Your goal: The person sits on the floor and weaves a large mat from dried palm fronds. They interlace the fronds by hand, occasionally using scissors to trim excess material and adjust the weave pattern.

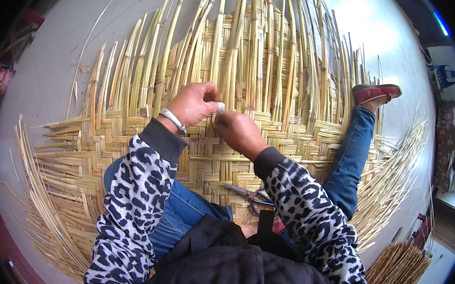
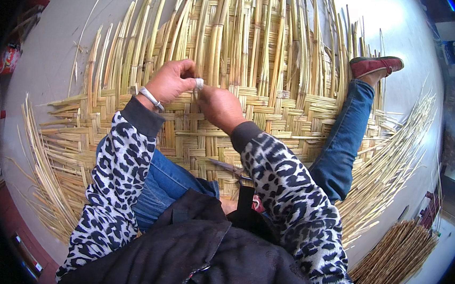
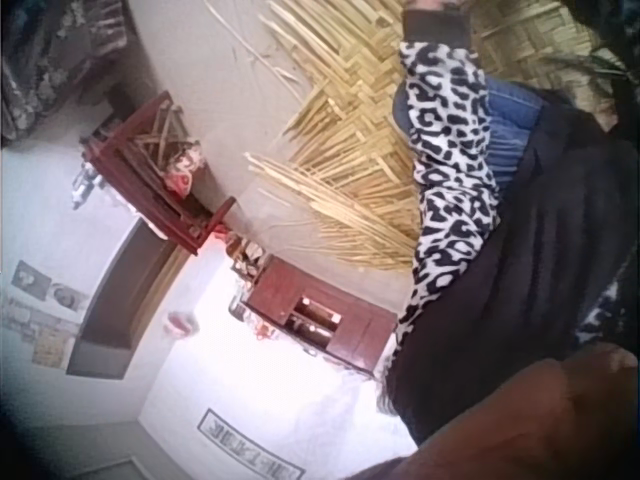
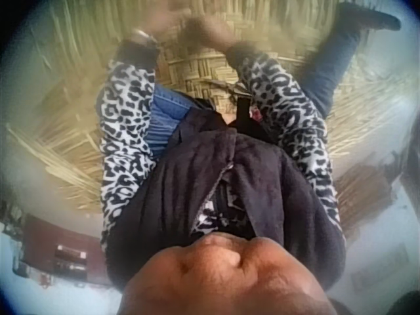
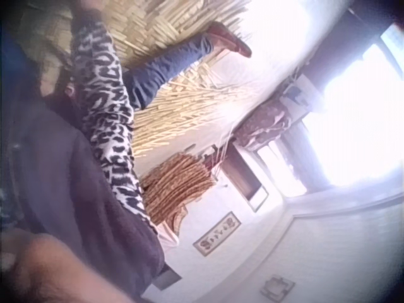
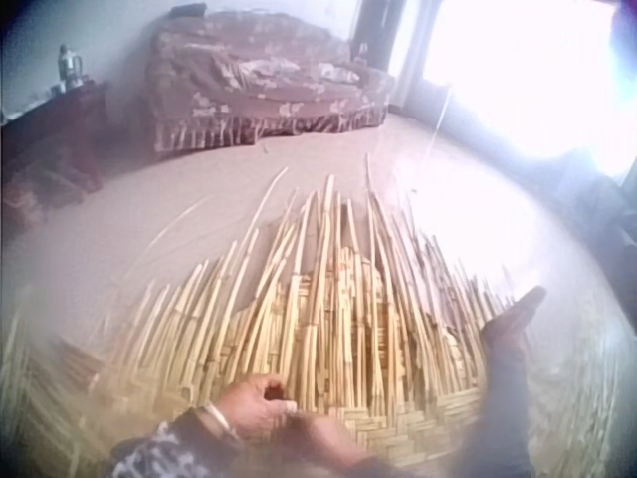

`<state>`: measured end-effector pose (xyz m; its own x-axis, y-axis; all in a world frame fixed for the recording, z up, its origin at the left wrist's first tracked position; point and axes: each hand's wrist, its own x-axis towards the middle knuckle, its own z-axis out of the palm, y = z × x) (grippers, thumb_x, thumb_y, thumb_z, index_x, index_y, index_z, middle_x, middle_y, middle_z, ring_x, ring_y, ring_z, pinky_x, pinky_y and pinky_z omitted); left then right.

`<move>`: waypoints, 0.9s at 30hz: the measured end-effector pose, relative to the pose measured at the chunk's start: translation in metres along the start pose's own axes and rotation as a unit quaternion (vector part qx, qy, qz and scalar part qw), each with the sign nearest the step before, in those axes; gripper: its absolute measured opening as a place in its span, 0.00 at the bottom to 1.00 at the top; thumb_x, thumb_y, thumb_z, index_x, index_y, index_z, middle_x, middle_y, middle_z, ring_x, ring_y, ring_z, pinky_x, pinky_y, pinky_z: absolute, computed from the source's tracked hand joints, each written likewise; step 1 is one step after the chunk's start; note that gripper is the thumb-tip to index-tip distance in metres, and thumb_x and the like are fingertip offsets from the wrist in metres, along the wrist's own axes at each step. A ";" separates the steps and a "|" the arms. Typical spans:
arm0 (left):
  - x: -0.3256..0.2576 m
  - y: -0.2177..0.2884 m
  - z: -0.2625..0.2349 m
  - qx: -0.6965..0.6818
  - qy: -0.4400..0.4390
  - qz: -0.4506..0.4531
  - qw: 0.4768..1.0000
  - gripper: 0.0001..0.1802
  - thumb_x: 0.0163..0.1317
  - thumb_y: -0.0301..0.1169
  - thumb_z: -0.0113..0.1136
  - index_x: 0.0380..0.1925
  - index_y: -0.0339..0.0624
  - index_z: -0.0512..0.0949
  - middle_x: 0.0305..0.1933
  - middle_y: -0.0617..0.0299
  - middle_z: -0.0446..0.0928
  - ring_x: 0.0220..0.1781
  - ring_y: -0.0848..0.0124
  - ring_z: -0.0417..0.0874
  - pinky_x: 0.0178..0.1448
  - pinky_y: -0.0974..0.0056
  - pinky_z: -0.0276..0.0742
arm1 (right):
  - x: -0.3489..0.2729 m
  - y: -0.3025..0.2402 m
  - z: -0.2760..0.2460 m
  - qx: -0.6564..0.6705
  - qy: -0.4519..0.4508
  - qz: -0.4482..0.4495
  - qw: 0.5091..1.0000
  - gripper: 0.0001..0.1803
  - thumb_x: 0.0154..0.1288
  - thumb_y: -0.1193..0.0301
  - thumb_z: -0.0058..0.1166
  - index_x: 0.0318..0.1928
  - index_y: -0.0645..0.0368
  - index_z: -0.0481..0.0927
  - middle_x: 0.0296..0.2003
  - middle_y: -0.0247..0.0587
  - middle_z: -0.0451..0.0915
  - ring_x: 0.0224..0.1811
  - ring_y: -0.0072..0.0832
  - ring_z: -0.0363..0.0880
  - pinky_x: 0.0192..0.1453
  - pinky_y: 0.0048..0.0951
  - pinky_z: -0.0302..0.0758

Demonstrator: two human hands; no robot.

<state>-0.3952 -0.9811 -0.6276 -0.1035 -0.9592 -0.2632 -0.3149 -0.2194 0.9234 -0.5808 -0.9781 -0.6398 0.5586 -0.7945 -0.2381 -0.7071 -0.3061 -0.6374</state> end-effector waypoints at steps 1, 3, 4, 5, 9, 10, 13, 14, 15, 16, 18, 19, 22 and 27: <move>0.000 -0.001 -0.005 0.034 0.024 -0.003 0.999 0.11 0.54 0.31 0.70 0.32 0.36 0.80 0.28 0.57 0.81 0.31 0.68 0.82 0.39 0.63 0.78 | 0.001 -0.007 0.003 -0.024 -0.005 0.006 1.000 0.11 0.64 0.64 0.54 0.35 0.58 0.80 0.30 0.49 0.83 0.33 0.48 0.83 0.38 0.48 0.77; 0.003 0.000 -0.007 0.083 0.069 0.005 0.994 0.13 0.54 0.33 0.71 0.33 0.36 0.82 0.30 0.52 0.83 0.31 0.62 0.84 0.39 0.60 0.79 | 0.002 -0.016 0.007 -0.074 0.000 0.013 0.997 0.10 0.63 0.64 0.53 0.34 0.57 0.80 0.32 0.52 0.83 0.36 0.53 0.82 0.41 0.53 0.77; 0.004 0.001 -0.007 0.089 0.073 0.002 0.993 0.13 0.54 0.34 0.70 0.34 0.37 0.82 0.30 0.52 0.83 0.32 0.61 0.84 0.39 0.59 0.79 | 0.002 -0.017 0.005 -0.064 0.007 0.022 0.998 0.10 0.61 0.63 0.54 0.33 0.57 0.80 0.32 0.54 0.83 0.35 0.52 0.83 0.41 0.52 0.77; 0.004 0.002 -0.007 0.102 0.073 -0.021 0.992 0.13 0.54 0.34 0.70 0.34 0.37 0.82 0.31 0.51 0.83 0.32 0.61 0.85 0.40 0.58 0.79 | 0.001 -0.017 0.003 -0.062 0.006 0.063 0.996 0.11 0.60 0.63 0.54 0.33 0.57 0.80 0.31 0.54 0.83 0.35 0.52 0.83 0.41 0.52 0.77; 0.009 0.012 0.022 0.179 0.079 0.026 0.980 0.11 0.56 0.37 0.67 0.32 0.42 0.81 0.31 0.51 0.82 0.32 0.54 0.84 0.39 0.53 0.79 | -0.003 -0.012 -0.009 -0.019 0.028 0.132 0.991 0.12 0.57 0.62 0.56 0.32 0.58 0.81 0.29 0.54 0.83 0.34 0.51 0.83 0.41 0.50 0.78; 0.011 0.013 0.025 0.199 0.100 0.054 0.973 0.09 0.57 0.38 0.66 0.31 0.45 0.81 0.30 0.51 0.82 0.32 0.52 0.83 0.38 0.52 0.78 | -0.002 -0.014 -0.007 -0.015 0.036 0.145 0.989 0.11 0.57 0.63 0.56 0.32 0.58 0.81 0.28 0.54 0.83 0.34 0.51 0.83 0.41 0.50 0.78; 0.017 0.010 0.017 0.164 0.123 0.029 0.978 0.09 0.57 0.37 0.65 0.30 0.44 0.81 0.28 0.52 0.82 0.31 0.53 0.83 0.37 0.52 0.78 | 0.001 -0.026 0.008 -0.057 0.043 0.103 0.992 0.12 0.58 0.63 0.55 0.32 0.60 0.81 0.30 0.55 0.83 0.37 0.52 0.83 0.44 0.51 0.78; 0.016 0.007 0.012 0.167 0.136 0.019 0.976 0.09 0.57 0.37 0.65 0.30 0.44 0.81 0.27 0.53 0.82 0.31 0.54 0.83 0.37 0.53 0.78 | 0.002 -0.025 0.008 -0.064 0.030 0.127 0.989 0.12 0.58 0.63 0.55 0.33 0.60 0.80 0.30 0.55 0.83 0.37 0.52 0.83 0.44 0.52 0.77; 0.018 0.005 0.012 0.170 0.132 0.029 0.976 0.09 0.57 0.37 0.65 0.30 0.44 0.81 0.28 0.53 0.82 0.31 0.54 0.83 0.37 0.53 0.77 | 0.004 -0.025 0.009 -0.062 0.028 0.124 0.990 0.13 0.58 0.62 0.55 0.34 0.60 0.80 0.31 0.56 0.83 0.38 0.52 0.83 0.44 0.52 0.77; 0.020 0.002 0.013 0.177 0.134 0.032 0.974 0.09 0.58 0.37 0.65 0.30 0.44 0.81 0.28 0.53 0.82 0.30 0.55 0.83 0.37 0.53 0.77 | 0.004 -0.022 0.009 -0.050 0.027 0.132 0.990 0.13 0.58 0.62 0.55 0.34 0.59 0.80 0.31 0.56 0.83 0.37 0.52 0.83 0.44 0.52 0.77; 0.023 -0.003 0.020 0.145 0.144 0.054 0.977 0.10 0.58 0.38 0.65 0.31 0.44 0.80 0.29 0.53 0.82 0.31 0.55 0.83 0.37 0.53 0.77 | 0.001 -0.014 0.005 -0.011 0.034 0.127 0.991 0.12 0.61 0.62 0.55 0.35 0.59 0.79 0.30 0.55 0.83 0.36 0.52 0.82 0.42 0.51 0.77; 0.026 -0.005 0.023 0.127 0.127 0.046 0.983 0.11 0.59 0.39 0.65 0.32 0.44 0.80 0.29 0.53 0.82 0.33 0.54 0.83 0.39 0.53 0.77 | -0.001 -0.011 0.004 0.019 0.038 0.121 0.992 0.13 0.62 0.61 0.55 0.35 0.58 0.79 0.30 0.54 0.83 0.35 0.52 0.82 0.41 0.50 0.77; 0.034 -0.012 0.029 0.129 0.126 0.059 0.982 0.11 0.59 0.39 0.65 0.32 0.43 0.80 0.30 0.53 0.82 0.34 0.53 0.83 0.40 0.53 0.77 | -0.015 0.003 -0.007 0.084 0.047 0.135 0.986 0.14 0.65 0.58 0.58 0.35 0.57 0.79 0.27 0.52 0.82 0.32 0.50 0.82 0.37 0.47 0.77; 0.037 -0.017 0.034 0.159 0.128 0.075 0.976 0.10 0.60 0.38 0.64 0.33 0.43 0.80 0.33 0.54 0.82 0.36 0.53 0.82 0.40 0.52 0.77 | -0.045 0.006 -0.007 0.011 0.001 0.147 0.989 0.17 0.63 0.57 0.63 0.34 0.59 0.79 0.26 0.48 0.81 0.30 0.44 0.82 0.34 0.40 0.76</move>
<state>-0.4256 -1.0074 -0.6625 0.0562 -0.9983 -0.0159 -0.5955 -0.0463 0.8020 -0.6135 -0.9478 -0.6278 0.3295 -0.8489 -0.4133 -0.8286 -0.0501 -0.5576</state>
